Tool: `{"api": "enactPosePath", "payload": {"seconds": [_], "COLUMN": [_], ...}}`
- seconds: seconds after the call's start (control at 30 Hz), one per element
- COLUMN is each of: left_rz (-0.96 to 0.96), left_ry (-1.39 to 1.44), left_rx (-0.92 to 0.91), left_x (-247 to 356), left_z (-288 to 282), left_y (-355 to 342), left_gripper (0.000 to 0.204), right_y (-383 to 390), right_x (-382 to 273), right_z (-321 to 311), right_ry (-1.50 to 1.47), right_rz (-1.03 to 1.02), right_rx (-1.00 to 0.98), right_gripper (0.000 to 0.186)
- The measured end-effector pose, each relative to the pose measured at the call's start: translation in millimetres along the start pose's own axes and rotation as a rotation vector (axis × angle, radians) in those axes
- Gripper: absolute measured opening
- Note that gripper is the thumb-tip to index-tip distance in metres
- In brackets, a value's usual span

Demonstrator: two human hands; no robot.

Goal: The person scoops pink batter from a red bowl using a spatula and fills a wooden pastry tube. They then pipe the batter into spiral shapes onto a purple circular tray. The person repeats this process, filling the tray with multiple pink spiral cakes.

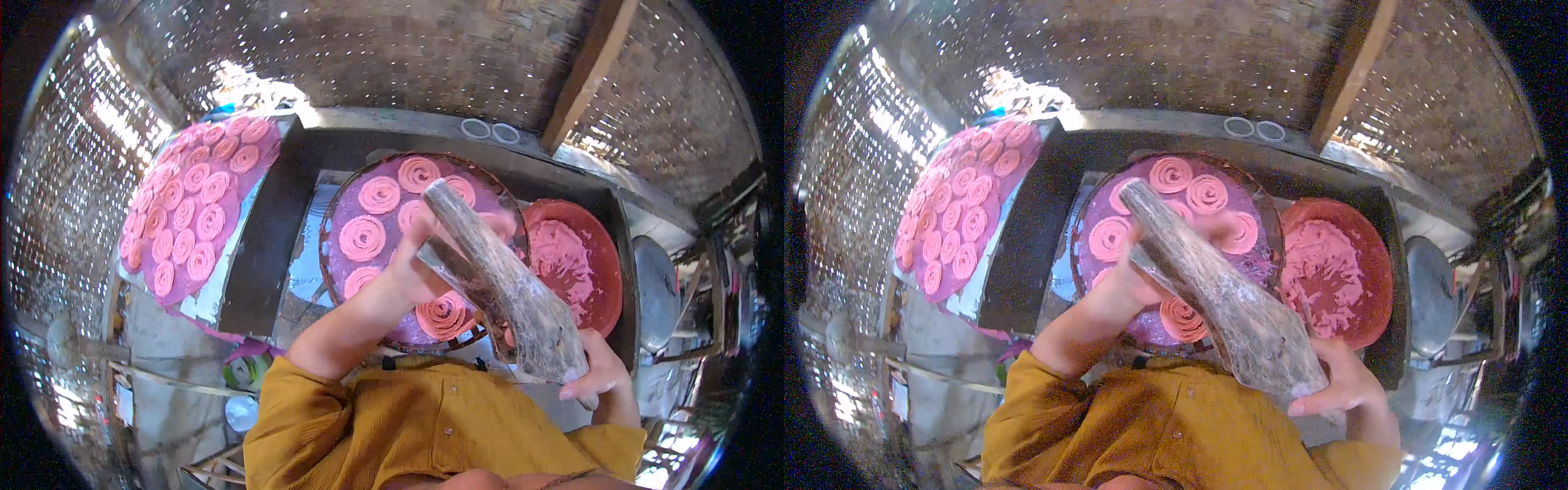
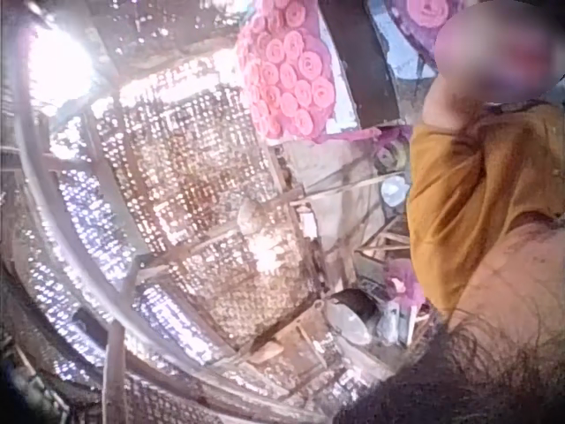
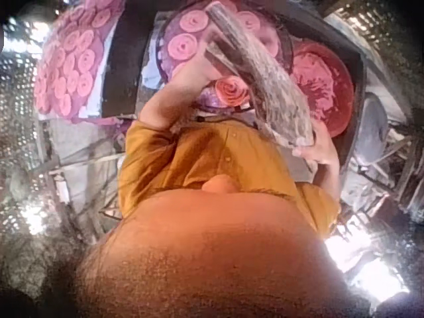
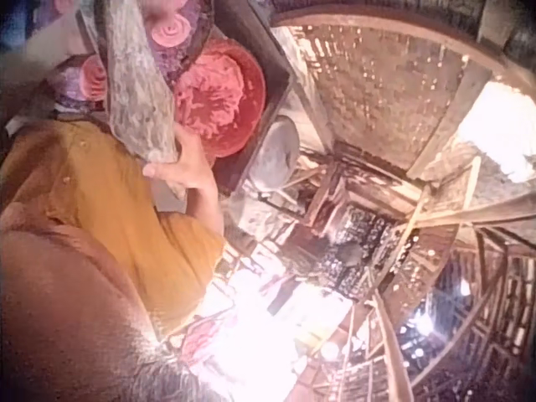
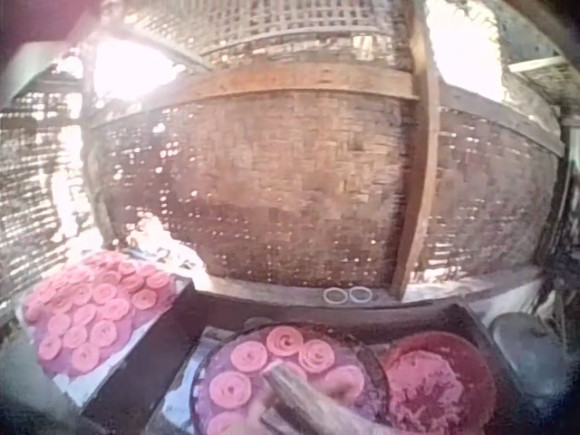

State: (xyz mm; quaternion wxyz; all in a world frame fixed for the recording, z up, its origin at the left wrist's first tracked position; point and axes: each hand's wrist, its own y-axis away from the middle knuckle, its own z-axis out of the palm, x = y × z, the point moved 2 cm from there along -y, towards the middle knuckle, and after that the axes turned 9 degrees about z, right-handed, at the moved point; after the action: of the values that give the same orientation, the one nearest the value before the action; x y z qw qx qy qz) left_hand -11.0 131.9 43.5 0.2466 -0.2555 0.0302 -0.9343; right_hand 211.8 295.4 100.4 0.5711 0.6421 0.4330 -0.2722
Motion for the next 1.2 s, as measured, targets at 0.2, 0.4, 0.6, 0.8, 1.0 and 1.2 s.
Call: {"api": "enactPosePath", "payload": {"seconds": [0.2,0.4,0.6,0.8,1.0,1.2], "left_rz": [-0.314,-0.375,-0.023,-0.072,-0.028,0.232], "left_ry": [-1.225,-1.33,-1.825,-1.708,-1.903,-2.515], "left_rx": [-0.006,-0.055,-0.097,-0.149,-0.29,-0.531], "left_x": [-28,-35,-45,-39,-35,-23], "left_z": [-9,-30,-59,-65,-66,-30], "left_y": [16,15,21,27,48,60], "left_gripper": [0.033,0.03,0.047,0.05,0.036,0.035], "right_y": [-9,-15,-17,-19,-17,-20], "right_x": [0,1,12,26,25,32], "right_z": [-2,-2,-7,-13,-12,-15], "right_ry": [0.003,-0.087,-0.206,-0.228,-0.311,-0.229], "right_rz": [0.055,0.03,0.083,-0.018,0.033,-0.063], "right_rx": [0.006,0.028,0.102,0.133,0.137,0.162], "right_gripper": [0.064,0.063,0.067,0.067,0.068,0.07]}}
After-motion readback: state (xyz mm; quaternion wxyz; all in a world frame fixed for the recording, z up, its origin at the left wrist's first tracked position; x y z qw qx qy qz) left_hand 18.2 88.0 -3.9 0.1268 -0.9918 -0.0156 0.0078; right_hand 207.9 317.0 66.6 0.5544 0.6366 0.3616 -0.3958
